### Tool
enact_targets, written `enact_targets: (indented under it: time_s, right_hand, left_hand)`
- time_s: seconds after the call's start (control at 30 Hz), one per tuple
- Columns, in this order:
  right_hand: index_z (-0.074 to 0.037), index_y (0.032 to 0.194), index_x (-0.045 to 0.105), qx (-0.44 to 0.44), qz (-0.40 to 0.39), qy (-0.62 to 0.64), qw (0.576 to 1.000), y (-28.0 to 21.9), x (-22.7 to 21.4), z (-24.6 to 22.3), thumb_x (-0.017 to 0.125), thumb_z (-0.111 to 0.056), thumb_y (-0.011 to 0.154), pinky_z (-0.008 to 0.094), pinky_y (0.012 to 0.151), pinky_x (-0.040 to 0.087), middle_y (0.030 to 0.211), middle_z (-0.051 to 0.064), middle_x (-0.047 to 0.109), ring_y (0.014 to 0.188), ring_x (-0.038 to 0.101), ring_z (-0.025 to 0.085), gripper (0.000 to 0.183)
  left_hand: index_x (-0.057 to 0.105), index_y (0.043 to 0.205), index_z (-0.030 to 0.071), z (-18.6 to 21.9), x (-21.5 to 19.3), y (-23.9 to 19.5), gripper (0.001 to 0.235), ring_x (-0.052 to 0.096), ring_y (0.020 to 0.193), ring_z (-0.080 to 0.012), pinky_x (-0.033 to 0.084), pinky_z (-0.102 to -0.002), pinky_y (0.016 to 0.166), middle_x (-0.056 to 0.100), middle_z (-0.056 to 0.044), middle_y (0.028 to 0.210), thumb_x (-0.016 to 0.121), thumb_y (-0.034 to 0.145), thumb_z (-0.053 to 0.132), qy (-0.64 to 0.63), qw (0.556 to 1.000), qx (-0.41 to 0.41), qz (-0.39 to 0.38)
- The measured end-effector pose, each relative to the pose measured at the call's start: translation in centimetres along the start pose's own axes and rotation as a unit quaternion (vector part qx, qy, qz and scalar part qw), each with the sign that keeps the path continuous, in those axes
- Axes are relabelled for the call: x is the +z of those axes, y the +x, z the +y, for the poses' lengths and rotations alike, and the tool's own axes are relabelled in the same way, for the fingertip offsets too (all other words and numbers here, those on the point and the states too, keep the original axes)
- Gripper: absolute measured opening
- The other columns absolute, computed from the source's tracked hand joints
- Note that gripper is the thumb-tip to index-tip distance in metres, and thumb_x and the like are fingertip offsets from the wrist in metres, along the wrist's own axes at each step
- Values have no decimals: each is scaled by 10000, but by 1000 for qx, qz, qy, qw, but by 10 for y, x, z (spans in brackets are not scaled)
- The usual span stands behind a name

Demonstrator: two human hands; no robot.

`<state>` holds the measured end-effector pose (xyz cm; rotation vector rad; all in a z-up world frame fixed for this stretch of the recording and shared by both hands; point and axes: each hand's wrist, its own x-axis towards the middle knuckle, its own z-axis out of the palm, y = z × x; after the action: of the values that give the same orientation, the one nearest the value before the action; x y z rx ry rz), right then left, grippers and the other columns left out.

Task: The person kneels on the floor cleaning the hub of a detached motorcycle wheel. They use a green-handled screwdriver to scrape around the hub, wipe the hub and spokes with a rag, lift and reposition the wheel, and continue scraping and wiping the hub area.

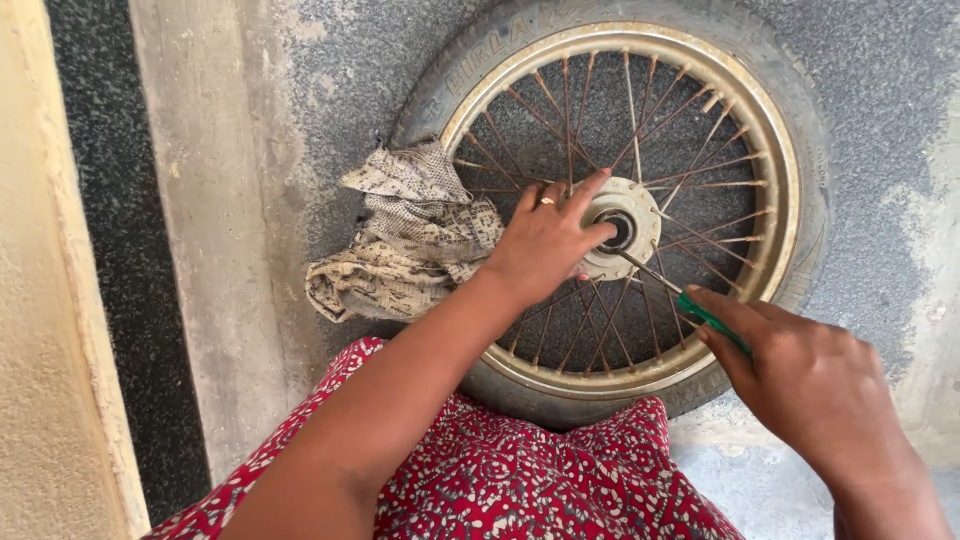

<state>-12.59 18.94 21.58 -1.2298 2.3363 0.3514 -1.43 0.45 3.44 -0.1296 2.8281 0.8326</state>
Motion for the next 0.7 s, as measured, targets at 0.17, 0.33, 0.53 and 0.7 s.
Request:
enact_targets:
  time_s: [0.17, 0.33, 0.53, 0.7]
  right_hand:
    - [-308, 1253, 711, 16, 10, 41, 999, -11, 7, 5, 712, -385, 911, 413, 584, 604, 964, 24, 784, 675, 748, 275, 350]
    - [-289, 1232, 726, 12, 38, 58, 998, -22, 14, 17, 728, -366, 906, 411, 601, 601, 995, 30, 787, 699, 753, 277, 335]
    - [-290, 1251, 735, 59, 61, 109, 990, -38, 15, 32, 724, -298, 886, 426, 658, 599, 1033, 67, 782, 728, 749, 293, 365]
    - [-134, 1383, 663, 132, 189, 153, 961, -62, 47, 65, 708, -196, 976, 414, 678, 573, 1010, 160, 748, 766, 731, 300, 415]
  left_hand:
    - [667, 1206, 144, 25, -20, 6, 551, 441, 1366, -526, 363, -663, 1101, 167, -195, 1664, 872, 728, 327, 47, 998, -15, -50]
    - [698, 1110, 54, 40, -28, 11, 552, 410, 1365, -555, 351, -710, 1087, 170, -157, 1649, 876, 711, 391, -15, 995, -82, -58]
    - [685, 1149, 65, 41, -25, 17, 512, 325, 1429, -567, 353, -689, 1105, 151, -167, 1661, 894, 730, 271, -21, 991, -99, -91]
    - [625, 1233, 65, 39, -29, 10, 634, 362, 1421, -486, 389, -652, 1076, 194, -187, 1629, 893, 710, 301, -31, 991, -109, -69]
